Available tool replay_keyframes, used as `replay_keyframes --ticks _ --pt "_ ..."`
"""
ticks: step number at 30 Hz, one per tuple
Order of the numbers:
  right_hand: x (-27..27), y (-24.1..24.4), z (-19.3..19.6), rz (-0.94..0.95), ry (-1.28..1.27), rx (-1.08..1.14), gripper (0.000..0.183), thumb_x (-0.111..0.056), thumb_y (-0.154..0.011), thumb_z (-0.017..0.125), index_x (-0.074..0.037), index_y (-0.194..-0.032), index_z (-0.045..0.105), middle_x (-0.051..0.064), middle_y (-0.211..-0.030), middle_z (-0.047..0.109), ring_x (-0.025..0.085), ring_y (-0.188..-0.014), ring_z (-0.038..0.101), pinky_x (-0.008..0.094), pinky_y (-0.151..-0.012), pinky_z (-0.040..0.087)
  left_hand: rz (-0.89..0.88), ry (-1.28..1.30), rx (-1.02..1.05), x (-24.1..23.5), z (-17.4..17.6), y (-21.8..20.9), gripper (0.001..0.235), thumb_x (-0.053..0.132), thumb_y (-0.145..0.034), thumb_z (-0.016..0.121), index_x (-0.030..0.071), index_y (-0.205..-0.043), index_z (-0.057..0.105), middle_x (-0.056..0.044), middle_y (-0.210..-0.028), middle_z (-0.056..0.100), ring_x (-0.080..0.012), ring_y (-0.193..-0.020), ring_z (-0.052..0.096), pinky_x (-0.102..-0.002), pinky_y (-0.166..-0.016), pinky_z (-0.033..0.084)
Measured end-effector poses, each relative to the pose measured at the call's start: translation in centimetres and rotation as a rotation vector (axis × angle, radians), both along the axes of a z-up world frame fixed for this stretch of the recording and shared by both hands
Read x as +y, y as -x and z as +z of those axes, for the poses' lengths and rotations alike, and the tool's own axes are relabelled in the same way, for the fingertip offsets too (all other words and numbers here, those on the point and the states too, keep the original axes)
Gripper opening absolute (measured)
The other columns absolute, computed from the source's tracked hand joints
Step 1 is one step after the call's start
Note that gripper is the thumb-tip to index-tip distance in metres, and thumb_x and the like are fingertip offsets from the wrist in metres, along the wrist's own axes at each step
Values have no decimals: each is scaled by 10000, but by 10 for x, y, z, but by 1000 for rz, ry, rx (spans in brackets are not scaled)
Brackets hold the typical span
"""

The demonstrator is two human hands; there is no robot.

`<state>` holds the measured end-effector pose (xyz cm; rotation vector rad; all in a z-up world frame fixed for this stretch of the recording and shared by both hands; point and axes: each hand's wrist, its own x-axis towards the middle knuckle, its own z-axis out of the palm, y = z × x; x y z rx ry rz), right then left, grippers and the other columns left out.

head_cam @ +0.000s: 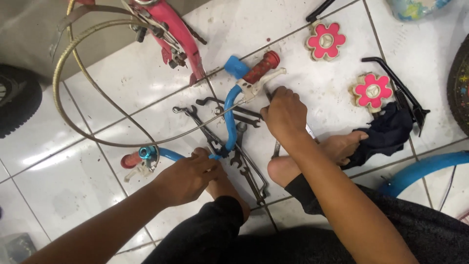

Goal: The person is repairing a pink bicycle by adjusting the brake cables and handlebars. They use a wrench to tighten bolts on the handlebar stem and brake levers, and a screwdriver to adjust the brake cable tension.

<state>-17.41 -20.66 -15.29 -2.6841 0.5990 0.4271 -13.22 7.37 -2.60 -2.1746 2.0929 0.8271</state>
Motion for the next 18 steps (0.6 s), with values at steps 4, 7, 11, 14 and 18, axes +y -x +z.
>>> replay_keyframes --ticks 4,7,11,14,18 --pt "-19 11 -1 -14 -122 62 312 -311 -965 606 -8 -932 674 134 -713 638 296 -708 708 429 -554 593 -15 16 0 4 -11 2 266 89 -928 529 74 -1146 681 -86 -1057 615 -264 -930 659 -360 -687 592" --pt "-40 14 51 90 -313 242 408 -259 -1031 477 60 -1156 698 259 -950 722 417 -933 741 527 -765 583 -5 14 21 2 -13 2 233 77 -951 520 68 -1109 691 -93 -1036 622 -258 -882 663 -351 -674 587" --pt "-56 9 182 64 -434 459 443 -214 -1048 412 57 -1290 666 303 -1047 749 445 -1012 736 532 -871 552 169 141 36 -21 10 -5 207 120 -971 521 70 -1073 694 -83 -957 637 -251 -748 688 -350 -580 571" --pt "-53 3 241 31 -519 487 445 -185 -1015 426 26 -1335 652 285 -952 755 401 -886 723 492 -789 550 460 289 -8 -47 43 -9 183 265 -982 578 122 -1080 636 -44 -882 667 -247 -662 711 -370 -520 564" --pt "-45 -2 235 9 -671 586 407 -393 -1000 505 -274 -1304 748 -111 -1277 806 94 -1113 728 257 -928 471 686 490 41 -66 67 -23 583 340 -1045 623 103 -1524 391 -126 -1251 747 -312 -633 718 -458 -514 585"
